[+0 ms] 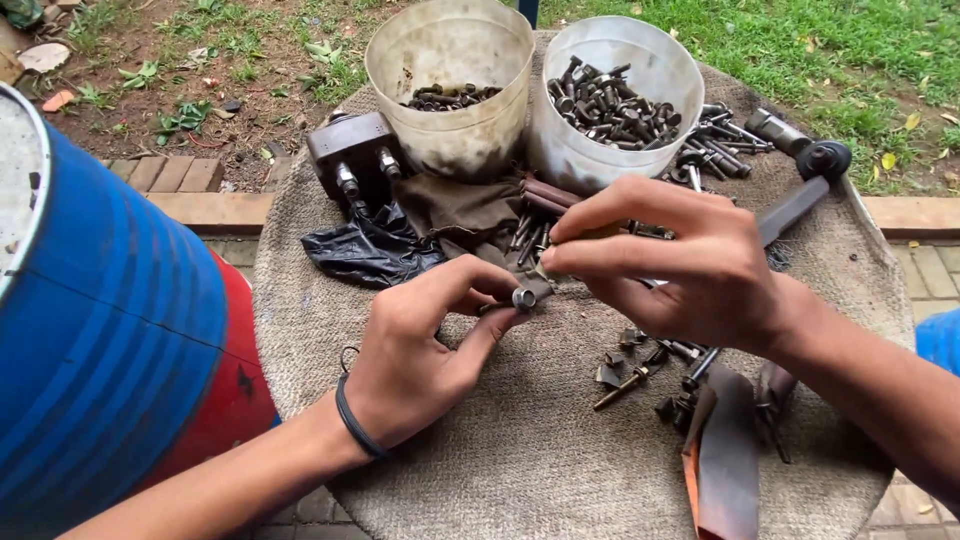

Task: Cleaning a small metal component by sanding it with a piece of sandpaper to remove rust or debris.

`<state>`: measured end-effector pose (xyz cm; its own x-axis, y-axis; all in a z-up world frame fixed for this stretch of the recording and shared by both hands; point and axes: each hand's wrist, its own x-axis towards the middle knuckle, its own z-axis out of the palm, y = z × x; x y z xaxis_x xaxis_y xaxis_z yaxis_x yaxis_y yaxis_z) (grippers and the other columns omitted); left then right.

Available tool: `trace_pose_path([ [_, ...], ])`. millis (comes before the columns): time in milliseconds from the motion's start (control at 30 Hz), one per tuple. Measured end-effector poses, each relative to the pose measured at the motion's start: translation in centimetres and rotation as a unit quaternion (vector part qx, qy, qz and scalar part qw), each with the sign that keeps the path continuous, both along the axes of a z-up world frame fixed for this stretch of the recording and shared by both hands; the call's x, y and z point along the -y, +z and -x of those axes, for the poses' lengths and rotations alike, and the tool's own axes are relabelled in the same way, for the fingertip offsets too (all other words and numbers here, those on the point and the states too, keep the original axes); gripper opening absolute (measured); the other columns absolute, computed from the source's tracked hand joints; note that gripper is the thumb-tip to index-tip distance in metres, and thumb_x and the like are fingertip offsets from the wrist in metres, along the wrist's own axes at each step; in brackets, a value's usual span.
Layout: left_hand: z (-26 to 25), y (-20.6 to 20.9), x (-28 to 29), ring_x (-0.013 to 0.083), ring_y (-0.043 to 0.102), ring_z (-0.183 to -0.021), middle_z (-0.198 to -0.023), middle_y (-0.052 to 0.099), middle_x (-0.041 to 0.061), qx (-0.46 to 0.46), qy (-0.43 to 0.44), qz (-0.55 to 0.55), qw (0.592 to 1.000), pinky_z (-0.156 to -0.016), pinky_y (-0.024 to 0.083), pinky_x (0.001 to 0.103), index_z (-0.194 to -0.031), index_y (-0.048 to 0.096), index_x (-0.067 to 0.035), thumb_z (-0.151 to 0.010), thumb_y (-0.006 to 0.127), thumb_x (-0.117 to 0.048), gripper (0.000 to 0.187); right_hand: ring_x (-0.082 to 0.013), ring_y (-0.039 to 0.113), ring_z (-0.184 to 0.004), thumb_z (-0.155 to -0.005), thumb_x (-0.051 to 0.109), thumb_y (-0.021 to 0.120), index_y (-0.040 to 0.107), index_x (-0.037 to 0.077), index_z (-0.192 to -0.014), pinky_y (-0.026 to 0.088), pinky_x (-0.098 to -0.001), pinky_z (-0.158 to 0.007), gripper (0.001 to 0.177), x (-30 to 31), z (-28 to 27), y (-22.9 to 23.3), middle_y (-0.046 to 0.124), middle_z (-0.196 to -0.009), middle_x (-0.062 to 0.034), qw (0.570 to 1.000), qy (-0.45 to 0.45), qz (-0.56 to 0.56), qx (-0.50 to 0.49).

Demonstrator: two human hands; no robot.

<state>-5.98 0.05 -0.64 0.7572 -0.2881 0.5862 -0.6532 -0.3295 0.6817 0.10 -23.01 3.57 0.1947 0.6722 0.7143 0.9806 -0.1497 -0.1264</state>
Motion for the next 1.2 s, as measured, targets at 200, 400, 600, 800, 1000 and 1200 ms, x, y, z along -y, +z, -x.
trace_pose_path([
  [200,0.2,0.2,-0.3,0.0166,0.075,-0.079,-0.093,0.072,0.007,0.023,-0.004,0.004,1.0,-0.072,0.064,0.026,-0.102,0.062,-0.005,-0.093,0.07,-0.001,0.013,-0.032,0.07,-0.081,-0.103,0.012,0.044,0.073,-0.005,-0.101,0.061,-0.0384,-0.073,0.034,-1.5,1.7,0.8,0.068,-0.099,-0.023,0.995,0.084,0.008,0.061],
  [400,0.2,-0.2,-0.4,0.0143,0.074,-0.082,-0.094,0.073,0.005,0.021,-0.01,0.012,1.0,-0.078,0.064,0.026,-0.107,0.063,-0.007,-0.091,0.069,0.001,0.018,-0.0322,0.07,-0.084,-0.104,0.014,0.045,0.075,-0.002,-0.104,0.062,-0.0388,-0.074,0.034,-1.3,1.2,0.0,0.069,-0.103,-0.0208,0.99,0.049,0.012,0.134],
  [600,0.3,0.0,-0.4,0.0184,0.073,-0.086,-0.097,0.073,0.007,0.055,-0.015,0.011,0.998,-0.079,0.062,0.027,-0.106,0.065,-0.003,-0.093,0.071,0.002,0.016,-0.0312,0.07,-0.085,-0.098,0.004,0.06,0.074,0.001,-0.105,0.062,-0.0371,-0.078,0.016,-1.0,1.1,-0.2,0.071,-0.103,-0.0187,0.994,0.002,-0.013,0.112],
  [800,0.3,0.0,-0.6,0.0204,0.072,-0.085,-0.096,0.071,0.007,0.059,-0.014,-0.008,0.998,-0.079,0.056,0.029,-0.104,0.062,-0.004,-0.092,0.066,0.004,0.015,-0.028,0.07,-0.081,-0.103,0.016,0.048,0.075,0.001,-0.102,0.057,-0.0338,-0.066,0.031,-1.7,1.7,-0.3,0.07,-0.102,-0.0179,0.987,0.078,0.023,0.135],
  [1000,0.3,-0.1,-0.6,0.0232,0.073,-0.087,-0.098,0.073,0.01,0.051,-0.039,-0.013,0.998,-0.081,0.056,0.031,-0.106,0.064,-0.002,-0.088,0.064,0.008,0.021,-0.0275,0.067,-0.084,-0.101,0.008,0.056,0.076,-0.001,-0.099,0.061,-0.034,-0.074,0.023,-1.6,1.8,-0.2,0.069,-0.102,-0.0184,0.987,0.055,0.016,0.148],
  [1200,0.3,0.1,-0.4,0.021,0.077,-0.091,-0.101,0.076,0.008,0.039,-0.039,-0.019,0.998,-0.084,0.059,0.029,-0.108,0.067,-0.004,-0.089,0.067,0.007,0.021,-0.0266,0.071,-0.083,-0.098,-0.001,0.066,0.074,0.001,-0.106,0.061,-0.0344,-0.072,0.012,-0.9,1.0,-0.5,0.067,-0.101,-0.0183,0.995,0.014,-0.035,0.089],
])
